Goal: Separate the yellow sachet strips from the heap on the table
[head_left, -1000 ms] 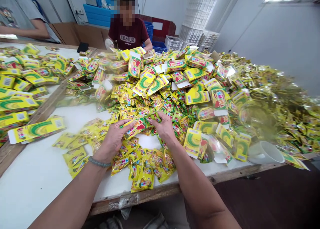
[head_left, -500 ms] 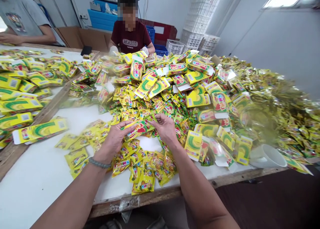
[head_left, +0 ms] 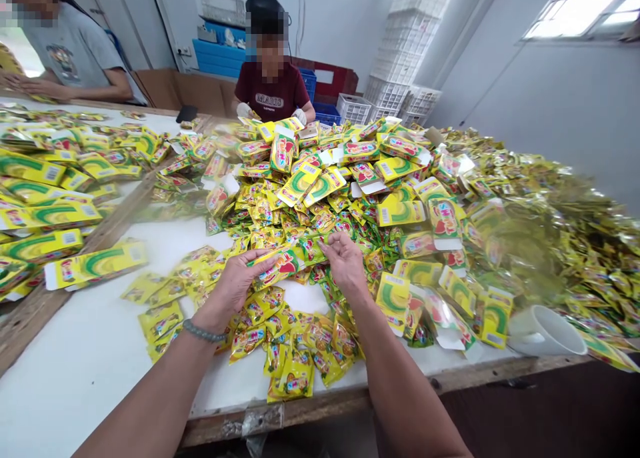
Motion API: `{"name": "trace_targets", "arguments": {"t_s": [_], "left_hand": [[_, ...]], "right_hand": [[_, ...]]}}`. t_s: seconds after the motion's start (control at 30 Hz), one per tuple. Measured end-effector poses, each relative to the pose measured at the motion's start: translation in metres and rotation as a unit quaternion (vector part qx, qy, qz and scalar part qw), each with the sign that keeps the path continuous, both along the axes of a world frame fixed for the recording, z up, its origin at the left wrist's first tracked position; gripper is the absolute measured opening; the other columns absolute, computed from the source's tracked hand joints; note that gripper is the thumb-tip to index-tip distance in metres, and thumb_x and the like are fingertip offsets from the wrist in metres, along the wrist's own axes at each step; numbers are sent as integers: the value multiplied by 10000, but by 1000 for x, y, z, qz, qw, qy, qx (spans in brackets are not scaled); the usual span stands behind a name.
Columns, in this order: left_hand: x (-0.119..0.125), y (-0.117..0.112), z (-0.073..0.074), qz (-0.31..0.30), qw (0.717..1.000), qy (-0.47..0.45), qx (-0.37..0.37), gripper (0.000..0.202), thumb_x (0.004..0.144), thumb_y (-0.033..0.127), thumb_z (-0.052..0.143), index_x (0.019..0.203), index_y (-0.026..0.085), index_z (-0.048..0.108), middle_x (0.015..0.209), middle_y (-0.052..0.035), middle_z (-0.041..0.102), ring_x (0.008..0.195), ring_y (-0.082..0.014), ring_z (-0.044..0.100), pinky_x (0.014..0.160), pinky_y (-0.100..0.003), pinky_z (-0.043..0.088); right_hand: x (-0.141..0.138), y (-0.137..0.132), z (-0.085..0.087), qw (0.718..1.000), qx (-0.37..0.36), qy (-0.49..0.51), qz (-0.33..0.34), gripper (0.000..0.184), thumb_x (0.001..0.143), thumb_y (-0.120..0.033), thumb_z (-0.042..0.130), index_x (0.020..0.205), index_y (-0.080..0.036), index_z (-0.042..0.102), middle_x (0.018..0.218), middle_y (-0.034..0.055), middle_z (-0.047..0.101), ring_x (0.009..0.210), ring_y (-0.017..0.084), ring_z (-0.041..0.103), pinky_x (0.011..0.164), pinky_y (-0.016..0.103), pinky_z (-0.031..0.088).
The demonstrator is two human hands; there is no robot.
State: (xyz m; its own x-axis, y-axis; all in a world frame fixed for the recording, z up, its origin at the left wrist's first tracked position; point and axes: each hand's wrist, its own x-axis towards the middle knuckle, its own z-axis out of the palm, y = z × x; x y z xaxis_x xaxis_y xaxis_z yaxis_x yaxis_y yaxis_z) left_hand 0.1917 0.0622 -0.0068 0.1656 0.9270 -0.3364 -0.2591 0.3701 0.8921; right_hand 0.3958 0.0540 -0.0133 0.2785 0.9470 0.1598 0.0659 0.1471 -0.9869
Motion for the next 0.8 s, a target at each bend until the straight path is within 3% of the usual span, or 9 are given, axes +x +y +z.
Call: {"name": "trace_targets", "arguments": {"t_s": [0.13,0.23,0.4,0.5,0.67,0.8], "left_hand": [[2,0,0,3,1000,-20,-12,548,523,313,921,1014,145,744,891,-69,790,728,-177,728,719,-269,578],[4,-2,3,4,1000,-19,-21,533,517,301,927,995,148,746,844,-61,791,701,-169,725,689,-252,580],[1,0,2,24,999,-22,-9,513,477,300,940,935,157,760,828,-46,791,708,-164,726,685,-231,577],[-3,1,1,-5,1000,-4,-1,480,500,307,932,924,156,765,829,-45,790,693,-158,722,670,-221,573],[-7,-1,8,-62,996,-7,-66,422,466,270,945,826,149,763,689,-38,764,543,-153,680,515,-217,553],[-8,0,9,-73,994,-27,-80,420,439,236,951,800,146,758,680,-47,762,535,-164,683,506,-233,568]], "right_hand": [[-2,2,-1,993,-36,116,1,396,642,-465,758,758,-221,469,628,-63,435,551,101,417,516,247,470],[-3,3,-2,991,-45,123,-2,381,625,-473,766,749,-200,531,646,-42,493,575,105,453,522,237,451],[5,2,-3,999,15,-31,-8,241,715,-400,710,678,-186,607,612,-30,530,563,109,457,546,239,383],[10,1,-2,992,37,-116,19,167,757,-359,670,711,-199,683,662,-5,625,611,144,532,598,267,423],[21,1,6,973,103,-193,67,116,783,-270,649,738,-214,740,734,22,680,714,169,609,706,288,478],[22,-1,10,957,153,-236,71,129,837,-234,632,783,-209,747,738,29,662,723,163,613,700,278,484]]}}
